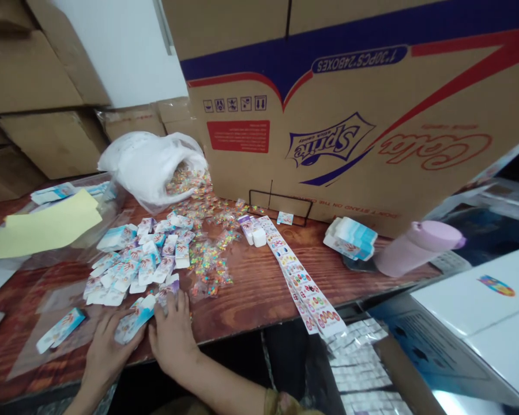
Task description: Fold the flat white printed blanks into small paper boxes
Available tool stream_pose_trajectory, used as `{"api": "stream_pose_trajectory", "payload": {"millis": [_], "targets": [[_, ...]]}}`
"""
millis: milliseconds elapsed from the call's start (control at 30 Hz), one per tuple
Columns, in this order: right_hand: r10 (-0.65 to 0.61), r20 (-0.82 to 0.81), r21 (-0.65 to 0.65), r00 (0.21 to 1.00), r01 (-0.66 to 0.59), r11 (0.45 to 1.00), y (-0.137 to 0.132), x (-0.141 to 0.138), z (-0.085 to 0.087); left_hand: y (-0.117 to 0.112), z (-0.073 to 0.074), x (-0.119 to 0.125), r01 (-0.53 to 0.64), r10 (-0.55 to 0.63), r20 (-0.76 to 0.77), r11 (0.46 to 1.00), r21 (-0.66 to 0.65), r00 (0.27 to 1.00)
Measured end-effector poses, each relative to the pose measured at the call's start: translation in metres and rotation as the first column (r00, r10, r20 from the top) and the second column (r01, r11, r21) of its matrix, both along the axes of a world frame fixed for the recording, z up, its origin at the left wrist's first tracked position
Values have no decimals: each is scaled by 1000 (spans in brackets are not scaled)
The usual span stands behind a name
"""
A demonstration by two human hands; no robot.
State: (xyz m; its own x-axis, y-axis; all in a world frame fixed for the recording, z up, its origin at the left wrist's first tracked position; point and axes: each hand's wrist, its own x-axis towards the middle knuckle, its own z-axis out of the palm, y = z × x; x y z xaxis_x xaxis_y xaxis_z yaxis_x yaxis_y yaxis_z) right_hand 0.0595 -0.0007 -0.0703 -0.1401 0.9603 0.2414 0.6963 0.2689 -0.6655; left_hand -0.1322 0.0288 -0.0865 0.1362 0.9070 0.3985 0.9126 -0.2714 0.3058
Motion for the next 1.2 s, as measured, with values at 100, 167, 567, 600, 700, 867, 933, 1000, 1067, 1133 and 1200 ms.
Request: {"api": "stream_pose_trajectory", "payload": {"millis": [100,167,567,600,700,867,933,1000,1067,1133,1200], "targets": [[17,10,7,1000,-17,1000,0,0,0,-1,1,0,-11,11,11,1000,-17,1000],[25,25,7,999,-25,1000,0,1,-1,-1,1,1,-13,14,16,1000,-14,1000],[60,20,34,998,-61,998,1,4,-5,-3,11,8,1,-1,22,1000,5,1000],[64,21,32,998,-65,997,1,4,-5,-3,11,9,-1,1,15,1000,3,1000],[69,35,26,997,-70,997,0,6,-5,-5,10,10,-20,20,-11,1000,-24,1000],[64,61,34,996,-66,997,-1,6,-3,-6,6,8,-4,3,-39,999,-43,999],[59,68,41,996,-62,997,-1,5,-3,-7,4,7,-1,-2,-45,999,-48,999],[52,74,53,996,-56,997,-1,4,-5,-9,3,7,11,-13,-43,999,-44,999],[42,77,72,996,-48,996,-1,3,-8,-11,3,9,31,-31,-23,999,-36,999],[28,76,97,997,-36,995,0,1,-12,-13,4,14,31,-31,13,999,-32,999],[3,77,126,997,-13,992,0,0,-17,-14,5,20,21,-19,53,999,-36,998]]}}
